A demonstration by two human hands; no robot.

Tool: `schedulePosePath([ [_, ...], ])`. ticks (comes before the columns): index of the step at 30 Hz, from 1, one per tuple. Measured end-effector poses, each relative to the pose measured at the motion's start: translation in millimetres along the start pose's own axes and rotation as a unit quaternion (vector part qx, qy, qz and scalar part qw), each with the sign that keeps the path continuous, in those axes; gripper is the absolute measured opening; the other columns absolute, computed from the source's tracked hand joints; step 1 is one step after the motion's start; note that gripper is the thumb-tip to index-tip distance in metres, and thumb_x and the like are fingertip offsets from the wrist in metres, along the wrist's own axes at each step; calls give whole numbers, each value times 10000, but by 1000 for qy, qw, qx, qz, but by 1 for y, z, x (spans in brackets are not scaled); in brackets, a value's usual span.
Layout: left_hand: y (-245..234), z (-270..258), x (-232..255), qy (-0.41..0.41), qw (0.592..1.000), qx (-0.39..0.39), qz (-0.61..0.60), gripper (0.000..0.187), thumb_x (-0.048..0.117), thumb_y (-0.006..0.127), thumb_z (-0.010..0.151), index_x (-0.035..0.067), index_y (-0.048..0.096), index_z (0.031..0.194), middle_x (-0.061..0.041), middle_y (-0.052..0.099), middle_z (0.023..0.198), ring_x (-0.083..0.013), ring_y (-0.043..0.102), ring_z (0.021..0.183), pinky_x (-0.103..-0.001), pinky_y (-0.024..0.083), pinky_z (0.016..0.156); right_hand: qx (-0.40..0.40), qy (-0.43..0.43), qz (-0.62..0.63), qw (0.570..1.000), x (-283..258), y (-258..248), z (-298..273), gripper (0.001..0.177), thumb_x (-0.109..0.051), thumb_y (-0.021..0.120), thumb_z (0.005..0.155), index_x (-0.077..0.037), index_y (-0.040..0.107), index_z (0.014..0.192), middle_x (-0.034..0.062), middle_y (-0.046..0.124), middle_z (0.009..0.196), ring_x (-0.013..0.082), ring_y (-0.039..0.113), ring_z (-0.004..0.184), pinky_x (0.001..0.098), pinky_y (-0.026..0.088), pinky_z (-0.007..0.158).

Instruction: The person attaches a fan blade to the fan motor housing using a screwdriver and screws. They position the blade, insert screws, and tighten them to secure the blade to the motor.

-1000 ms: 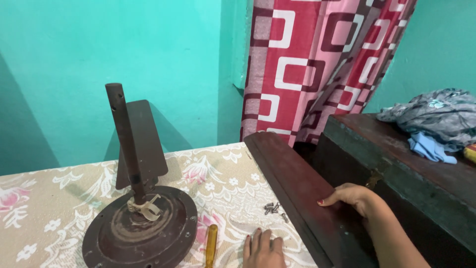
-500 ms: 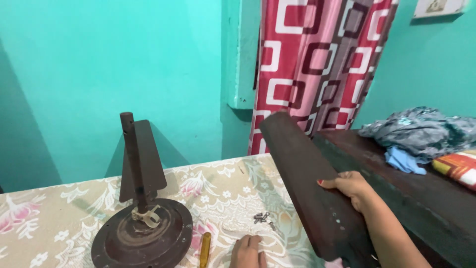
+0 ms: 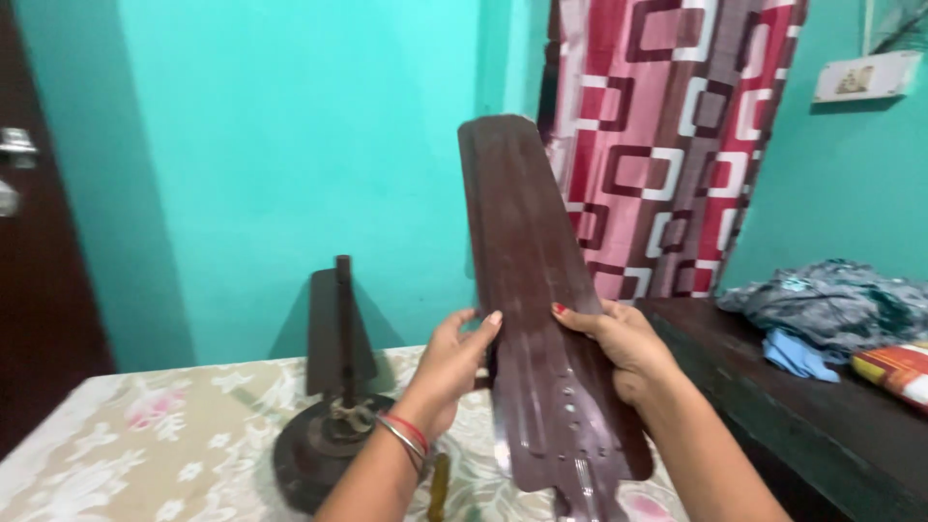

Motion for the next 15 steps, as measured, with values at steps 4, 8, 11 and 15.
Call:
schedulePosePath([
  [4,-39,-33,67,49,990,60,-116,567,125,722,871,15,476,1369,-182,734,1012,-242,717,849,-375,605,707,-62,-30,37,997,-10,82,-23,246,-110,769,828,-32,711,1053,98,753,908,199,704,736,375,576,681],
  [8,-97,-60,119,135,981,120,-72,546,58,714,872,-43,523,1374,-172,752,1026,-210,727,865,-339,593,721,-91,-18,72,993,-11,153,-42,251,-124,763,834,-42,708,1065,97,738,939,207,695,775,386,572,688],
  [11,-142,-78,146,176,971,158,-30,544,40,716,870,-76,516,1363,-158,753,1031,-194,736,877,-325,596,728,-118,-10,82,990,-6,202,-54,250,-135,755,852,-29,690,1068,113,730,960,217,694,798,388,576,702],
  [15,-208,-104,158,147,966,214,12,540,36,709,867,-75,512,1358,-178,751,1015,-217,733,865,-346,594,710,-156,2,88,984,13,266,-61,217,-142,704,900,-6,671,1066,119,708,944,232,674,826,411,561,729],
])
Point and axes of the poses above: each hand's wrist, its own z-axis towards the middle knuckle, its own y-axis out of the palm, x = y × z, the point moved 9 cm from there along z, towards the middle knuckle
